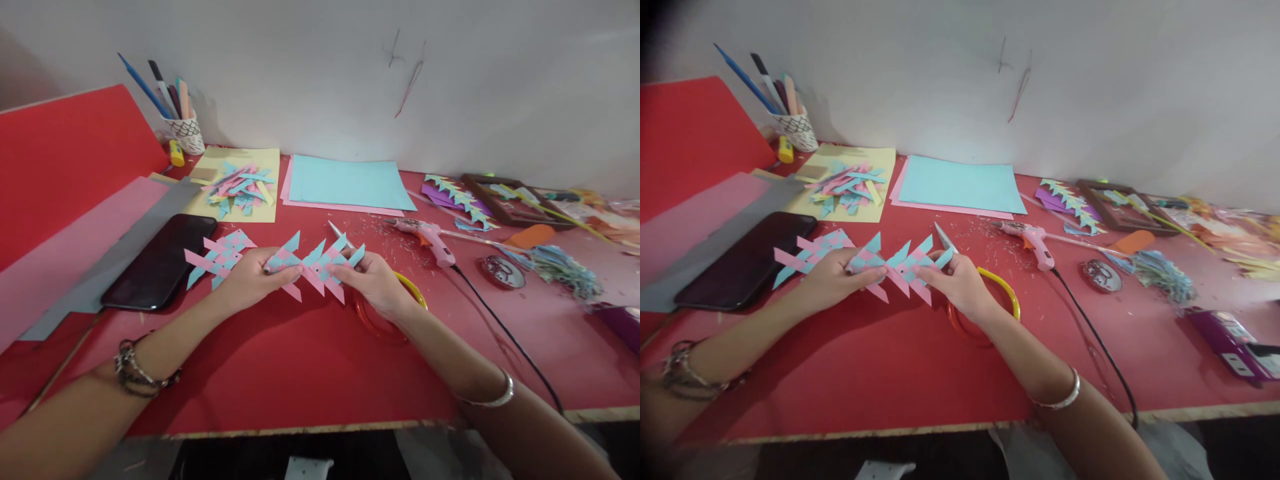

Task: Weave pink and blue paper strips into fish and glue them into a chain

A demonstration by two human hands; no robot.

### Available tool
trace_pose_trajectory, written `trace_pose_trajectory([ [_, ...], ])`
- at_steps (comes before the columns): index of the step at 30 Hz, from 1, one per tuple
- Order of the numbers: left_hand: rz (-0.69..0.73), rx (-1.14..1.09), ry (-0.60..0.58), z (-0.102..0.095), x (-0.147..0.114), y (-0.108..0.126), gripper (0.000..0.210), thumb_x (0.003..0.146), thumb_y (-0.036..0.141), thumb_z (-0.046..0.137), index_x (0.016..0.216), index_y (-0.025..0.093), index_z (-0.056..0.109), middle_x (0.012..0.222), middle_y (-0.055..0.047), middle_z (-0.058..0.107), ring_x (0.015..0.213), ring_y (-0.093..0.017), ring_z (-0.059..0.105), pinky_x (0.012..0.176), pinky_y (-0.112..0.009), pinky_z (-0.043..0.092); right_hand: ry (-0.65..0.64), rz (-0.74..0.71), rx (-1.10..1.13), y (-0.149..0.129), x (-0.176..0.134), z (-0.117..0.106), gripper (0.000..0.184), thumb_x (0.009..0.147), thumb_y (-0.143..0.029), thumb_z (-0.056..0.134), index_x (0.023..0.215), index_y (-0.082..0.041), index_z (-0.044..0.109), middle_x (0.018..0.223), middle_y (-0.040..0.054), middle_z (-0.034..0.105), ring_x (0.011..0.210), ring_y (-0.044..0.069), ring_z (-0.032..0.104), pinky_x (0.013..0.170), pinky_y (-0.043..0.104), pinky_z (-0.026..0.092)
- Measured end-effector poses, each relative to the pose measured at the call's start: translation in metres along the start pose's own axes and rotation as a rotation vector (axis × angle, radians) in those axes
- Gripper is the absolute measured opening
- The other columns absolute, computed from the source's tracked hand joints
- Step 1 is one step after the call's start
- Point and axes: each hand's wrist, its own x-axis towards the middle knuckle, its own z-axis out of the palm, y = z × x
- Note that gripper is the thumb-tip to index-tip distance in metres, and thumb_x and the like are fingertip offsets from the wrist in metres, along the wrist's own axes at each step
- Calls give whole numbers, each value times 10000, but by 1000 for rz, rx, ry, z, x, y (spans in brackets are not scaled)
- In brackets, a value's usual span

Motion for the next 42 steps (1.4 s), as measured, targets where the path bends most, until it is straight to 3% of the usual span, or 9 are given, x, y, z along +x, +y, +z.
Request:
trace_pose_trajectory([
  [4,-19,29,1,0,0,1,294,659,410,516,501,180,423,476,49,350,448,-81,318,402,-201,250,6,5,-142,-3,-1,0,254,685,-385,617,580,-170,534,422,-78,433,366,37,361,385,199,291],
  [9,-18,17,1,-1,0,2,276,652,410,533,520,177,469,480,44,404,456,-88,368,410,-201,293,16,-12,-208,-7,-2,1,282,684,-382,610,542,-176,481,409,-78,441,334,27,337,364,195,260],
  [18,-15,13,15,-1,-1,-1,249,646,394,555,538,173,516,491,36,474,459,-98,430,416,-208,330,-6,-108,-180,-1,0,-1,222,698,-356,609,608,-171,526,553,-54,467,471,43,398,457,199,313],
  [36,7,-48,-46,0,0,-1,313,674,393,540,510,177,382,497,60,353,456,-71,322,403,-183,264,6,-65,-195,-1,-2,1,169,696,-317,599,662,-166,531,542,-54,491,460,50,435,450,190,358],
  [42,-10,-60,-65,0,0,-1,305,675,400,545,516,171,423,498,57,371,455,-72,331,398,-182,258,2,-98,-195,0,-2,1,174,706,-315,595,649,-164,528,550,-52,487,466,44,431,448,181,355],
])
